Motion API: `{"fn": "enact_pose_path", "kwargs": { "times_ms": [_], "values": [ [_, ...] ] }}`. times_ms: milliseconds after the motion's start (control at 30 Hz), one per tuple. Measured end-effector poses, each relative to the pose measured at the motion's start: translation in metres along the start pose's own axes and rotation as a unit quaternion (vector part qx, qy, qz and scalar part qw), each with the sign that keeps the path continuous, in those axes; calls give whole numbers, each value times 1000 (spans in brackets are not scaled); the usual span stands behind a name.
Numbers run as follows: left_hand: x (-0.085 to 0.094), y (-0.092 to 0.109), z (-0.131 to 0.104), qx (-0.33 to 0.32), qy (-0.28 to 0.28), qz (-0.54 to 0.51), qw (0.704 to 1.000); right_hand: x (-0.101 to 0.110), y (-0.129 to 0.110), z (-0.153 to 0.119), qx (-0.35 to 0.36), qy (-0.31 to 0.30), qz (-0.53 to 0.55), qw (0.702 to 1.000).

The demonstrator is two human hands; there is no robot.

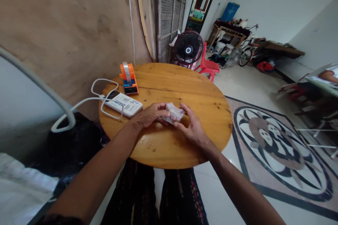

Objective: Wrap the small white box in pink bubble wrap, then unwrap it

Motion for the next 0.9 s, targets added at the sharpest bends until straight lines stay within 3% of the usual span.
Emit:
{"fn": "enact_pose_path", "kwargs": {
  "times_ms": [300, 467, 767, 900],
  "values": [
    [-5, 5, 1, -42, -15, -8, 999, 3, -18, -7, 68, 31, -110, 991],
    [-4, 0, 1, -19, -25, -27, 999, 5, -22, -8, 80, 43, -104, 990],
    [-6, -1, -1, 8, -4, -53, 999, -1, -15, -7, 41, -4, -90, 995],
    [-5, 0, 0, 11, 5, -43, 999, 0, -18, -5, 48, 3, -84, 995]
  ]
}}
Point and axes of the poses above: each hand's wrist, its own z-axis towards the middle knuckle, its own x-axis out of the back of the hand, y = z × x, the point moved 8 cm from there along z, towards the middle knuckle, and after that the axes turned 12 degrees about -y, right-handed, at the moved point
